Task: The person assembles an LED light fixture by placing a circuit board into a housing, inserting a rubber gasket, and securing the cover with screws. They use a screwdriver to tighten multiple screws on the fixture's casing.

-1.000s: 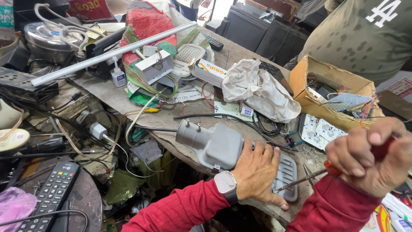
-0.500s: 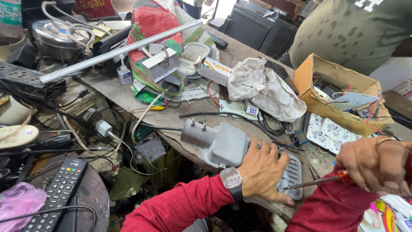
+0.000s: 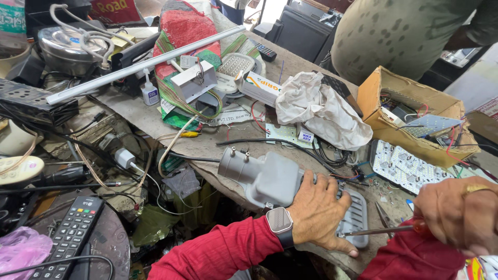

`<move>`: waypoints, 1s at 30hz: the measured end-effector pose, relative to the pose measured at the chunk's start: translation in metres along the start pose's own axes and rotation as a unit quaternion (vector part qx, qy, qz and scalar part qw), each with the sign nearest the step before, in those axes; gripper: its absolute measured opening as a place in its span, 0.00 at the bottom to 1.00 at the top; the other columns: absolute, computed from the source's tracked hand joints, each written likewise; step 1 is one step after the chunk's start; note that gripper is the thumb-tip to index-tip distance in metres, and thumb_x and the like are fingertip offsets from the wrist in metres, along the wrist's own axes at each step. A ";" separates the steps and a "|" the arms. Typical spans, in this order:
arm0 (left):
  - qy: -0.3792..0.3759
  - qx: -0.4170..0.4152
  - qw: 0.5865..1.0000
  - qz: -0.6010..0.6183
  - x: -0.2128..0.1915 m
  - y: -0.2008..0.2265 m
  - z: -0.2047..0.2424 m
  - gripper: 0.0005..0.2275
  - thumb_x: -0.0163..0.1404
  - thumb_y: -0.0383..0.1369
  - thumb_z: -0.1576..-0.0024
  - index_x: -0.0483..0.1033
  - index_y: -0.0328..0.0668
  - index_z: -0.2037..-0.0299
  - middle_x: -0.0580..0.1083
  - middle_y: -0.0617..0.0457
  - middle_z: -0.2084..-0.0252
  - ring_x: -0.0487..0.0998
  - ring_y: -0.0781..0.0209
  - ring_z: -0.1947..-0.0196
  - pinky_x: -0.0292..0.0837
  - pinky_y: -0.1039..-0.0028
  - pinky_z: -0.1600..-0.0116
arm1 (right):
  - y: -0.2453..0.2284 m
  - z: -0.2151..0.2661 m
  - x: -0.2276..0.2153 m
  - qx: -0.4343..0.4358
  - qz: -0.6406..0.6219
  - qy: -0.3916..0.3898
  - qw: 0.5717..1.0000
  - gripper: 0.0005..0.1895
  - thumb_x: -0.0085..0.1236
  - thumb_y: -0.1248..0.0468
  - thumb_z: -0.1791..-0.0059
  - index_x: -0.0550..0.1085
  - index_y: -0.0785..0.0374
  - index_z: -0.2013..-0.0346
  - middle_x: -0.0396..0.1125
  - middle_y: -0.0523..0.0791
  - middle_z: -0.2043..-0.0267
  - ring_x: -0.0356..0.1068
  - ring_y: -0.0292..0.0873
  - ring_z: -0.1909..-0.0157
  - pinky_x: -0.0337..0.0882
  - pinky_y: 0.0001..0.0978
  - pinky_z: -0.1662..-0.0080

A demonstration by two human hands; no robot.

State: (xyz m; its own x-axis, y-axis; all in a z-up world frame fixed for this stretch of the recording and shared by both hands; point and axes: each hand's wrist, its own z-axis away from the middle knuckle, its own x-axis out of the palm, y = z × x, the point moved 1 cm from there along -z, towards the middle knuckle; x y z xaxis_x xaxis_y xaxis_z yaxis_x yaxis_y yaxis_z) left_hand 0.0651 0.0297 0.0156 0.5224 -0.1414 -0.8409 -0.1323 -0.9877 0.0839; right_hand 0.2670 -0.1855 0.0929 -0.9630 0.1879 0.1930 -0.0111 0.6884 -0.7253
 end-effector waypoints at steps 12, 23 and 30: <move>-0.011 0.003 0.999 0.033 0.000 0.000 0.005 0.52 0.42 0.78 0.61 0.76 0.28 0.48 0.72 0.24 0.51 0.72 0.29 0.48 0.60 0.41 0.42 | -0.010 -0.008 0.022 0.058 0.079 -0.002 0.995 0.10 0.54 0.55 0.45 0.71 0.58 0.62 0.68 0.47 0.67 0.65 0.46 0.69 0.74 0.41 0.65; 0.022 -0.001 0.999 0.035 -0.005 0.004 -0.004 0.54 0.46 0.77 0.67 0.76 0.26 0.50 0.73 0.23 0.51 0.73 0.28 0.46 0.59 0.41 0.39 | 0.008 0.023 0.045 -0.061 0.289 0.225 0.929 0.14 0.50 0.52 0.37 0.65 0.59 0.56 0.61 0.45 0.71 0.60 0.42 0.75 0.64 0.34 0.71; 0.038 0.000 0.998 0.039 0.000 0.003 -0.003 0.54 0.46 0.78 0.69 0.77 0.28 0.51 0.73 0.25 0.52 0.73 0.30 0.48 0.59 0.43 0.41 | -0.010 -0.081 0.064 0.137 -0.015 -0.214 0.967 0.14 0.45 0.54 0.38 0.72 0.61 0.57 0.68 0.47 0.74 0.65 0.45 0.80 0.65 0.38 0.74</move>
State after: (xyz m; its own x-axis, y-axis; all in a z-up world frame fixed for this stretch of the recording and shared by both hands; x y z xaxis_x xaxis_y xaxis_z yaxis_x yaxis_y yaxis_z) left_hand 0.0675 0.0265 0.0178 0.5733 -0.2236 -0.7882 -0.1764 -0.9732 0.1477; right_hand 0.2270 -0.1240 0.1660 -0.9838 -0.1762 -0.0316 -0.0551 0.4661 -0.8830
